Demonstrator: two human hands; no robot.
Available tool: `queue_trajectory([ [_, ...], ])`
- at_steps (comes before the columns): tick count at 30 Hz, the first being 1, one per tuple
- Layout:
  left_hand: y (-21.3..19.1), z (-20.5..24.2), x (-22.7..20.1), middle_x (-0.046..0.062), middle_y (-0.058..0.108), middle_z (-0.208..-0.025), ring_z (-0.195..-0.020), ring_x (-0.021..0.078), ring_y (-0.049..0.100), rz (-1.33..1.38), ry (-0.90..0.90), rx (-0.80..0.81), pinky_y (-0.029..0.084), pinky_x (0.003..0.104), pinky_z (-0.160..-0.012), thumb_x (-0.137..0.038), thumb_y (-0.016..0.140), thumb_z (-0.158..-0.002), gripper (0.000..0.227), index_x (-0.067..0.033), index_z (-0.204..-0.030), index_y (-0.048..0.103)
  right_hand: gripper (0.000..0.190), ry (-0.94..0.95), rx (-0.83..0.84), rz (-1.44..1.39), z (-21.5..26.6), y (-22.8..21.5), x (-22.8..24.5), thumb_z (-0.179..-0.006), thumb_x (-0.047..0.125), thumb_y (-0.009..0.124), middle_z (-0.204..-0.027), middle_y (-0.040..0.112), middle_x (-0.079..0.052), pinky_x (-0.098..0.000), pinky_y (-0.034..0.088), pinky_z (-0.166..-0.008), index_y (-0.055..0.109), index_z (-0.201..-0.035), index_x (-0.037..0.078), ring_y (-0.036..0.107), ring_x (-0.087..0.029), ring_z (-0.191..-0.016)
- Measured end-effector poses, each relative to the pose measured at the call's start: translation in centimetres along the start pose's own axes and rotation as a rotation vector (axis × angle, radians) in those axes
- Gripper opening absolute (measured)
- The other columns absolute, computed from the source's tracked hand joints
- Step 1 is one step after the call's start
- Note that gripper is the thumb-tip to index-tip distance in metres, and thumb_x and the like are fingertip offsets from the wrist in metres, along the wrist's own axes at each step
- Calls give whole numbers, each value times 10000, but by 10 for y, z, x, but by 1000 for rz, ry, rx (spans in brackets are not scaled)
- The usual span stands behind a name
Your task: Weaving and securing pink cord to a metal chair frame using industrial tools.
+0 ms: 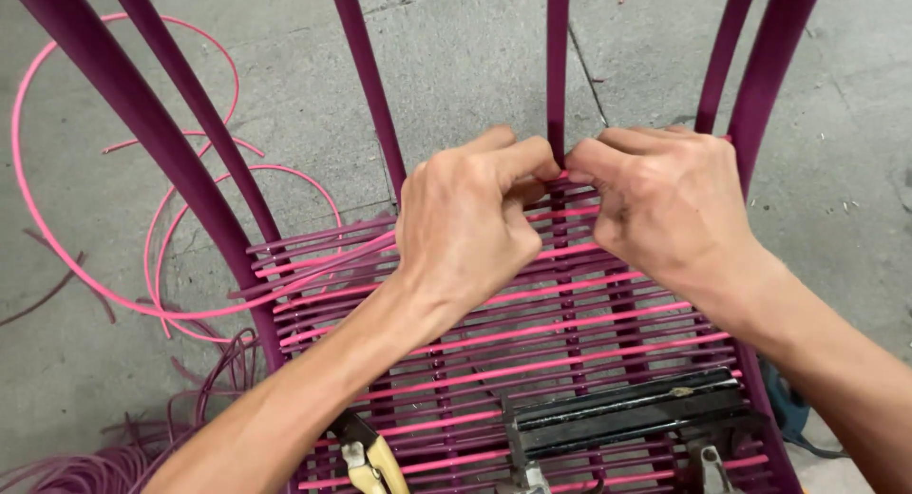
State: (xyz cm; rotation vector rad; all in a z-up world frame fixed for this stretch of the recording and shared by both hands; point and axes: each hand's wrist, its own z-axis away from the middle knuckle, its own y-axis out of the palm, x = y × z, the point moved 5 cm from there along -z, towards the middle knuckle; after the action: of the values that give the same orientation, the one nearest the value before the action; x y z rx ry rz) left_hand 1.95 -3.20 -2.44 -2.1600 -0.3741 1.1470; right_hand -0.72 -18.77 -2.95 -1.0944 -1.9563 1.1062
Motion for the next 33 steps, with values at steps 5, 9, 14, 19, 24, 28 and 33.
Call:
queue_trajectory([
  [5,5,0,1,66,677,-810,-730,331,698,-69,-13,33,519,479,-613,50,650,-703,242,-112,-867,721,192,5,19,-3,1,1,-1,-777,-46,649,-759,631,-74,-427,510,-651,700,-908,84,639,-315,-695],
  [9,6,0,-2,85,657,-822,-719,365,691,-126,31,27,503,507,-593,15,690,-713,213,-114,-879,720,193,1,21,6,0,2,0,-770,-47,654,-753,626,-76,-429,506,-649,707,-899,86,626,-321,-682],
  [14,6,3,-5,101,650,-877,-695,388,690,-137,59,15,507,517,-574,11,697,-701,320,-147,-976,735,181,-4,32,1,-1,0,0,-743,-42,650,-736,614,-81,-437,507,-646,696,-877,71,626,-327,-677],
  [19,7,2,-4,98,658,-911,-679,400,684,-169,68,81,512,521,-545,-14,695,-695,352,-152,-1018,725,164,28,63,0,-1,-3,2,-778,-41,662,-754,636,-90,-449,496,-627,706,-889,71,613,-348,-662],
  [24,8,4,-3,94,652,-898,-702,393,689,-151,82,59,519,519,-568,-18,683,-736,317,-152,-1020,728,159,-28,60,-20,7,-7,5,-862,-59,646,-873,650,-103,-443,522,-747,683,-989,30,650,-334,-813],
  [28,6,4,-4,99,647,-888,-696,396,684,-158,104,48,522,523,-574,3,668,-710,338,-141,-1008,738,334,-98,-47,-20,-1,-48,26,-763,-153,596,-1015,683,-195,-415,563,-731,688,-1073,-70,677,-334,-878],
  [33,10,2,1,92,643,-863,-641,363,684,-145,81,80,522,501,-533,44,636,-708,349,-131,-990,746,120,140,141,-24,77,-73,15,-879,44,710,-986,705,-46,-317,540,-672,711,-986,99,672,-174,-876],
])
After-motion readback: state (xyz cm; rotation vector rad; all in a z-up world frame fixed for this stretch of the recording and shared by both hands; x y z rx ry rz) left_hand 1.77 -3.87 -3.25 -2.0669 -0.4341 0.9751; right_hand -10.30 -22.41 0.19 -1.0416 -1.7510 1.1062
